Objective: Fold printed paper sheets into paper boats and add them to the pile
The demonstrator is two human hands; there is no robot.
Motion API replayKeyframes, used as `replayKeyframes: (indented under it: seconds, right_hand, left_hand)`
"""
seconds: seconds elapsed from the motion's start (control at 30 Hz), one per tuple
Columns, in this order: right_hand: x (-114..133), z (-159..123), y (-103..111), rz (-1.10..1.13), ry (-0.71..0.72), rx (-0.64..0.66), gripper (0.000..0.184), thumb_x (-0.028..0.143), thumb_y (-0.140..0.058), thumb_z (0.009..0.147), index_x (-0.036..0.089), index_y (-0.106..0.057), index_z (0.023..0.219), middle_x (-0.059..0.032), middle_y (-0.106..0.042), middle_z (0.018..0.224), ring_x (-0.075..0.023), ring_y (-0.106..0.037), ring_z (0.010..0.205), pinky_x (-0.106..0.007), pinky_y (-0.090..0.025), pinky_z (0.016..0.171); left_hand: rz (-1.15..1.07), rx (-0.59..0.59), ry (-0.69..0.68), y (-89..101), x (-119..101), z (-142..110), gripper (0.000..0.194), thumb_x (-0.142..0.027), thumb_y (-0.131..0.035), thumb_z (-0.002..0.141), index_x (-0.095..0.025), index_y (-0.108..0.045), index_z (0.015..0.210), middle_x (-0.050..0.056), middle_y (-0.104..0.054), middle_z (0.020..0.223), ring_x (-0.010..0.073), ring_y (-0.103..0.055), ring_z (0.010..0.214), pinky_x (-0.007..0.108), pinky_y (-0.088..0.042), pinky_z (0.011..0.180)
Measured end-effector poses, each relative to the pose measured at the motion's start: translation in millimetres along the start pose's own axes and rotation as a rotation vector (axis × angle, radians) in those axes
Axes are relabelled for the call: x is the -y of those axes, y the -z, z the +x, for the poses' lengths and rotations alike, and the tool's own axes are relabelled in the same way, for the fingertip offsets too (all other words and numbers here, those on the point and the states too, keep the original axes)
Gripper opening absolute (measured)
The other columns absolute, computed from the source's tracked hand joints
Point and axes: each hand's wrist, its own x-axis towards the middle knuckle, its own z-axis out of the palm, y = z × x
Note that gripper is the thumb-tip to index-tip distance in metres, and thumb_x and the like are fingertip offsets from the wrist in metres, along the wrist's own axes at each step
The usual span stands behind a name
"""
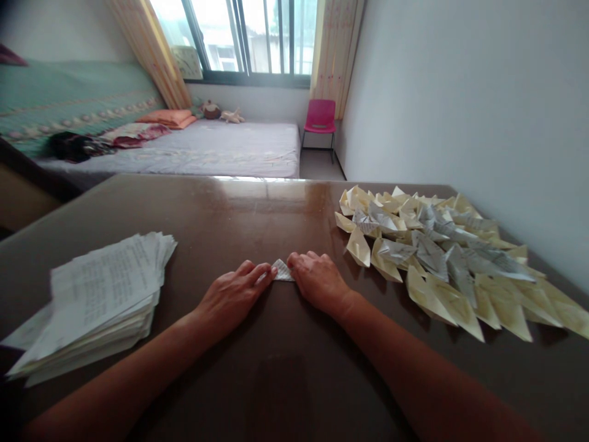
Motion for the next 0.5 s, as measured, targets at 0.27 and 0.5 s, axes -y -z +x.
replayKeyframes:
  seconds: [0.27, 0.5]
  right_hand:
    - [18.9, -15.3, 13.2, -0.242, 0.167, 0.067, 0.036, 0.017, -0.044, 0.093, 0.019, -0.05, 0.129, -0.011, -0.06, 0.11, -0.0246, -0.052, 0.099, -0.036, -0.04, 0.073]
    - [32.9, -24.7, 16.2, -0.338, 0.067, 0.145, 0.033, 0.009, -0.041, 0.09, 0.01, -0.06, 0.118, -0.0164, -0.061, 0.108, -0.0261, -0.053, 0.098, -0.037, -0.043, 0.07]
  left_hand:
    - [0.046, -0.011, -0.004, 0.8, -4.0, -0.8, 0.039, -0.018, -0.042, 0.094, -0.017, -0.043, 0.133, 0.008, -0.056, 0.116, 0.0229, -0.051, 0.101, 0.032, -0.051, 0.066]
    - [0.12, -0.006, 0.031, 5.1, -9.7, -6.5, 0.032, -0.011, -0.042, 0.091, -0.01, -0.053, 0.121, 0.011, -0.058, 0.11, 0.0235, -0.053, 0.098, 0.033, -0.048, 0.064]
